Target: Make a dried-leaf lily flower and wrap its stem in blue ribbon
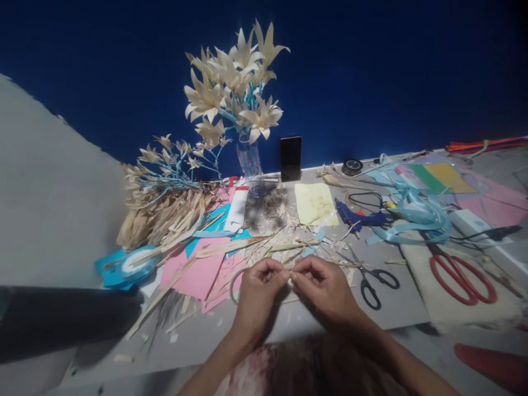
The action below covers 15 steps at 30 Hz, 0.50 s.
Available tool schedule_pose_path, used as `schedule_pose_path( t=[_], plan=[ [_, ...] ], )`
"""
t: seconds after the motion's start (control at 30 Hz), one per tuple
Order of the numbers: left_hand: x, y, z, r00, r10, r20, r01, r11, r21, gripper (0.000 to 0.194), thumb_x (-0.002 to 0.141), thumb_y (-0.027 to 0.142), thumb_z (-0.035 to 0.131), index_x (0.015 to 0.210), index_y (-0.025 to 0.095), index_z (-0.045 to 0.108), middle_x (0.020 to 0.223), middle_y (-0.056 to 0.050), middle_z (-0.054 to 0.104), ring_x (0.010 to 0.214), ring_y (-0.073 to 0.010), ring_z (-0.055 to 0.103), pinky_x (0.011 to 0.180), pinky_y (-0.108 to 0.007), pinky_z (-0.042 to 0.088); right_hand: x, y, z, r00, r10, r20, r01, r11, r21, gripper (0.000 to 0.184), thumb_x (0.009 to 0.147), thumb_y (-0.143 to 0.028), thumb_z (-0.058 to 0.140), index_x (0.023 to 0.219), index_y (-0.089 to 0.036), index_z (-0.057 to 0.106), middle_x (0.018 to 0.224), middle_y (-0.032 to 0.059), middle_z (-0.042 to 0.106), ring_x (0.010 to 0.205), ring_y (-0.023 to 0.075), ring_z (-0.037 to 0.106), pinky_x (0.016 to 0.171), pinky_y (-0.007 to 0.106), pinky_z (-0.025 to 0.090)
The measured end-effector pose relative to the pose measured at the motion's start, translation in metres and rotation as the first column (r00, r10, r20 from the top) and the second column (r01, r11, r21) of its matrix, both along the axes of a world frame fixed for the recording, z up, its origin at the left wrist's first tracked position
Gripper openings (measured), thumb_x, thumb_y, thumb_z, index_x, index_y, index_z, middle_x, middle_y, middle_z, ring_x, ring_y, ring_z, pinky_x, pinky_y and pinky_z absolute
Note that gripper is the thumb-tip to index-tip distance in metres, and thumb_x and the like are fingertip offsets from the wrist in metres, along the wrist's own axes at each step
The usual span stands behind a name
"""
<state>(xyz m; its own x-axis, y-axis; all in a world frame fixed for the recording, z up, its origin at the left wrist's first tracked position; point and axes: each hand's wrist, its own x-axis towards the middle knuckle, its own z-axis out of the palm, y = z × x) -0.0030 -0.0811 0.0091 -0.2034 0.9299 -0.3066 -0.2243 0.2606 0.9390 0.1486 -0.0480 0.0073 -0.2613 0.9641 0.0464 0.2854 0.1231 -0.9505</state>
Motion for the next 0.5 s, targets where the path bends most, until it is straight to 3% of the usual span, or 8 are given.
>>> schedule_pose_path(
  t=[0.13,0.23,0.33,0.5],
  plan=[
    [0.0004,-0.0008,0.0021,0.931,0.025,-0.364,0.035,0.987,0.157,0.015,0.083,0.03,0.068,0.072,0.019,0.069,0.07,0.0,0.062,0.065,-0.016,0.055,0.063,-0.027,0.042,-0.0033,-0.0016,-0.0012,0.99,-0.06,0.127,0.034,0.98,0.197,0.013,0.084,-0.025,0.061,0.076,-0.019,0.07,0.055,-0.0023,0.058,0.048,0.0119,0.048,0.05,0.023,0.036],
    [0.0023,-0.0009,0.0038,0.87,0.039,-0.492,0.099,0.963,0.25,0.02,0.089,0.028,0.059,0.076,0.02,0.072,0.076,-0.003,0.064,0.071,-0.0188,0.06,0.067,-0.029,0.045,-0.0059,-0.0018,-0.0014,0.975,-0.106,0.197,0.042,0.951,0.306,0.016,0.087,-0.026,0.06,0.075,-0.02,0.069,0.054,-0.0017,0.059,0.048,0.0124,0.049,0.052,0.024,0.037],
    [0.0042,-0.0003,0.0036,0.863,0.025,-0.505,0.134,0.951,0.277,0.023,0.091,0.027,0.055,0.079,0.02,0.073,0.077,-0.004,0.065,0.072,-0.0193,0.061,0.067,-0.03,0.047,-0.0075,-0.0009,-0.0029,0.964,-0.144,0.224,0.056,0.932,0.359,0.018,0.087,-0.027,0.06,0.071,-0.021,0.066,0.053,-0.0019,0.059,0.046,0.0124,0.048,0.053,0.024,0.037],
    [0.0046,0.0015,0.0016,0.918,-0.007,-0.396,0.105,0.968,0.227,0.021,0.089,0.029,0.06,0.078,0.019,0.074,0.075,-0.003,0.066,0.069,-0.0186,0.06,0.065,-0.029,0.046,-0.0063,0.0003,-0.0054,0.958,-0.171,0.229,0.08,0.93,0.358,0.016,0.086,-0.025,0.061,0.071,-0.022,0.066,0.053,-0.0026,0.059,0.045,0.0123,0.047,0.053,0.025,0.037]
  ],
)
